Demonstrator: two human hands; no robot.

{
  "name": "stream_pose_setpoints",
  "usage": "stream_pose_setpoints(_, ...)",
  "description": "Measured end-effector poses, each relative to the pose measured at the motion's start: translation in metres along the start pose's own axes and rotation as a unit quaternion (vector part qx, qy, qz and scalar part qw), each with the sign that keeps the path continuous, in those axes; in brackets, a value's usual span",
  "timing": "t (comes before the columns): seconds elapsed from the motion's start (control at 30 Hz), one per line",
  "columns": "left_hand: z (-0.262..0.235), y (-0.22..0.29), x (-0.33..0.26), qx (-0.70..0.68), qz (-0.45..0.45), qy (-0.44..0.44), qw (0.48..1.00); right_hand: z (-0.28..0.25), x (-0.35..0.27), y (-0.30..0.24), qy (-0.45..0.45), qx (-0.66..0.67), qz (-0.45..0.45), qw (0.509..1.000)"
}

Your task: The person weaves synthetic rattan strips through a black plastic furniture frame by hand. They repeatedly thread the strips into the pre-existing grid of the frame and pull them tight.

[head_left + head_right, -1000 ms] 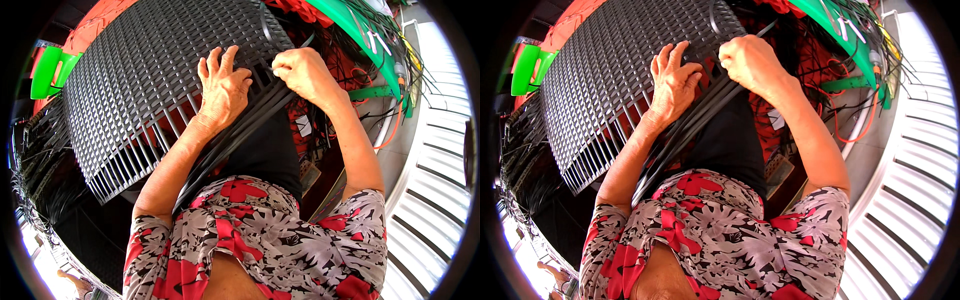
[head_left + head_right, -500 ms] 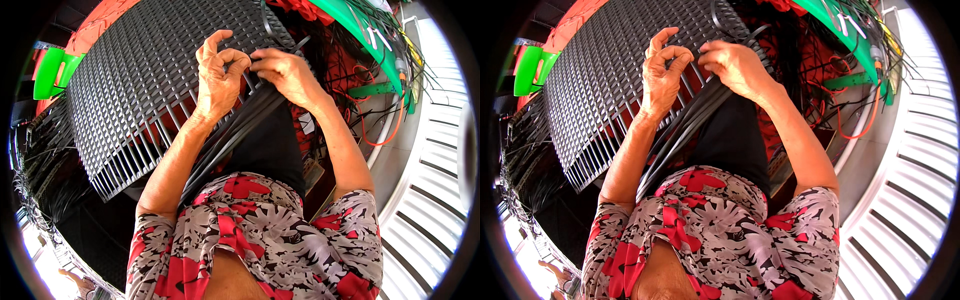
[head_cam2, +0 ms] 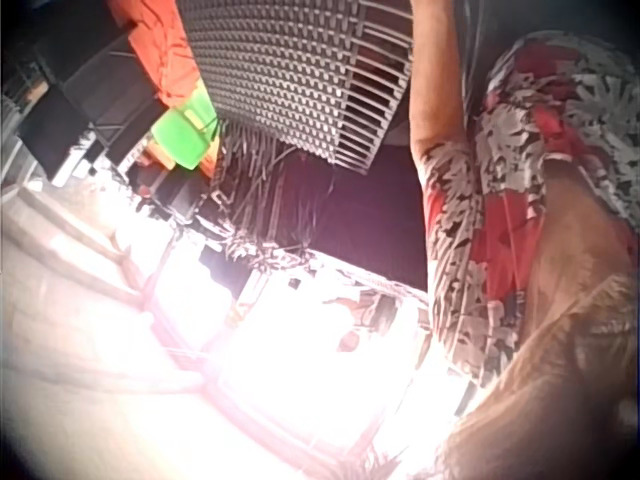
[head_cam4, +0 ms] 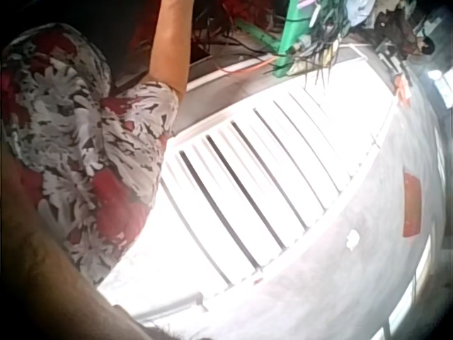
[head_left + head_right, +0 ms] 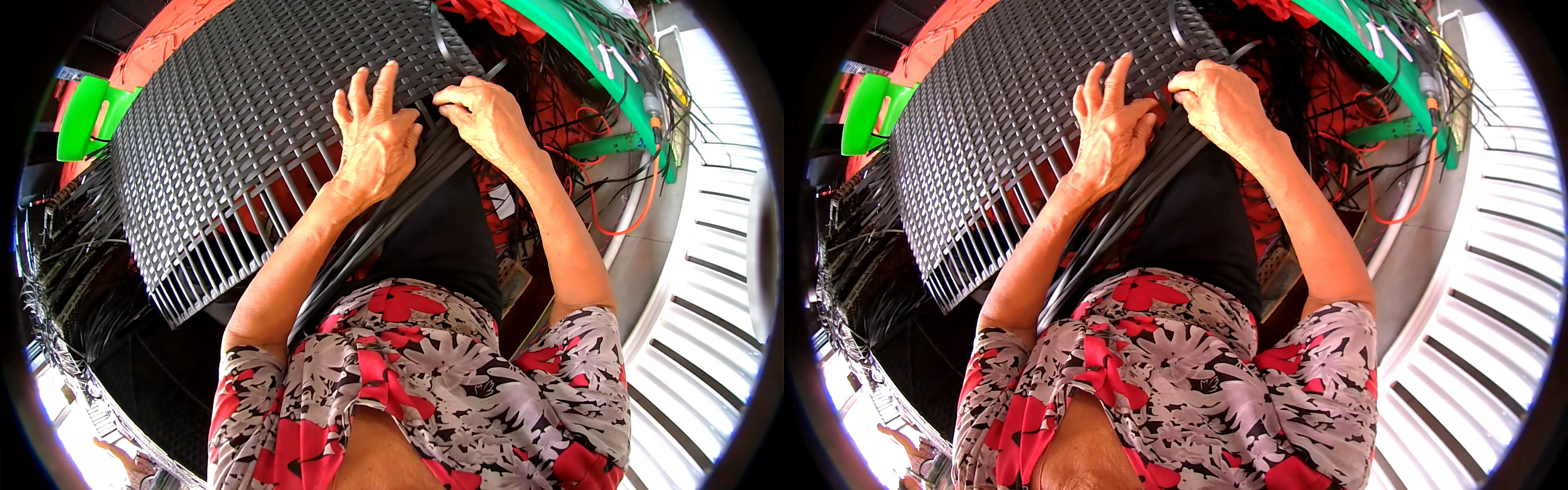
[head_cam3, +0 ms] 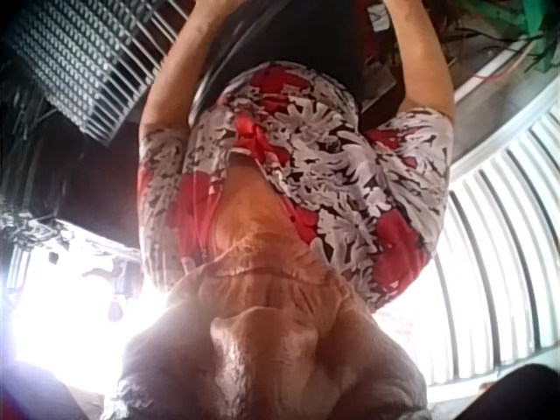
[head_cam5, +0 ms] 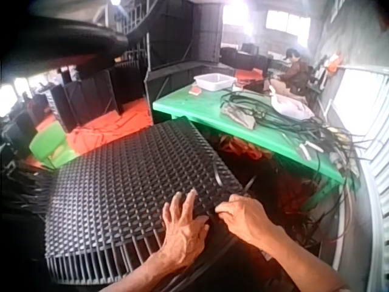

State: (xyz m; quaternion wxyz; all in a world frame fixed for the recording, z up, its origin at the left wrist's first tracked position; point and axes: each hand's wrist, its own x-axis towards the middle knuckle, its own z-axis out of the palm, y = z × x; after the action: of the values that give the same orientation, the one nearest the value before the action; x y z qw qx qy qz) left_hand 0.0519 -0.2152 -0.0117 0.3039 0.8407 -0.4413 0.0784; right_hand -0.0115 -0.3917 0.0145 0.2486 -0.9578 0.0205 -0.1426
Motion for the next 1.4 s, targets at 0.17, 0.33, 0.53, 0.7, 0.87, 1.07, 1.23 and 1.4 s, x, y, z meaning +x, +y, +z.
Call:
stream_pose_setpoints(0.17, 0.004, 0.006, 0.016, 0.068, -0.011, -0.125, 0.99, 0.002, 0.006, 0.001, -0.006, -0.009, 0.025, 1.0)
stream_pose_setpoints(0.33, 0.014, 0.0, 0.024, -0.003, -0.075, -0.161, 0.984, 0.016, 0.0, 0.008, -0.014, 0.0, 0.045, 0.999)
stream_pose_setpoints(0.53, 0.008, -0.019, 0.023, -0.133, -0.104, -0.065, 0.983, 0.014, -0.004, 0.004, 0.018, 0.073, 0.037, 0.996)
stream_pose_setpoints(0.7, -0.032, -0.031, 0.029, -0.34, -0.111, -0.072, 0.931, -0.001, 0.002, -0.023, -0.051, 0.317, 0.049, 0.946)
stream_pose_setpoints(0.87, -0.037, -0.029, 0.002, -0.299, -0.095, 0.015, 0.95, -0.002, 0.008, -0.027, -0.191, 0.34, 0.128, 0.912)
stream_pose_setpoints(1.07, -0.022, -0.022, -0.034, -0.002, -0.057, 0.019, 0.998, 0.004, 0.001, -0.026, -0.074, 0.131, -0.046, 0.988)
stream_pose_setpoints(1.23, -0.019, -0.018, -0.03, 0.043, -0.055, -0.067, 0.995, -0.001, 0.006, -0.042, -0.109, -0.017, -0.013, 0.994)
stream_pose_setpoints(1.4, -0.012, -0.017, -0.028, 0.051, -0.092, -0.073, 0.992, 0.002, 0.009, -0.039, -0.188, -0.049, -0.018, 0.981)
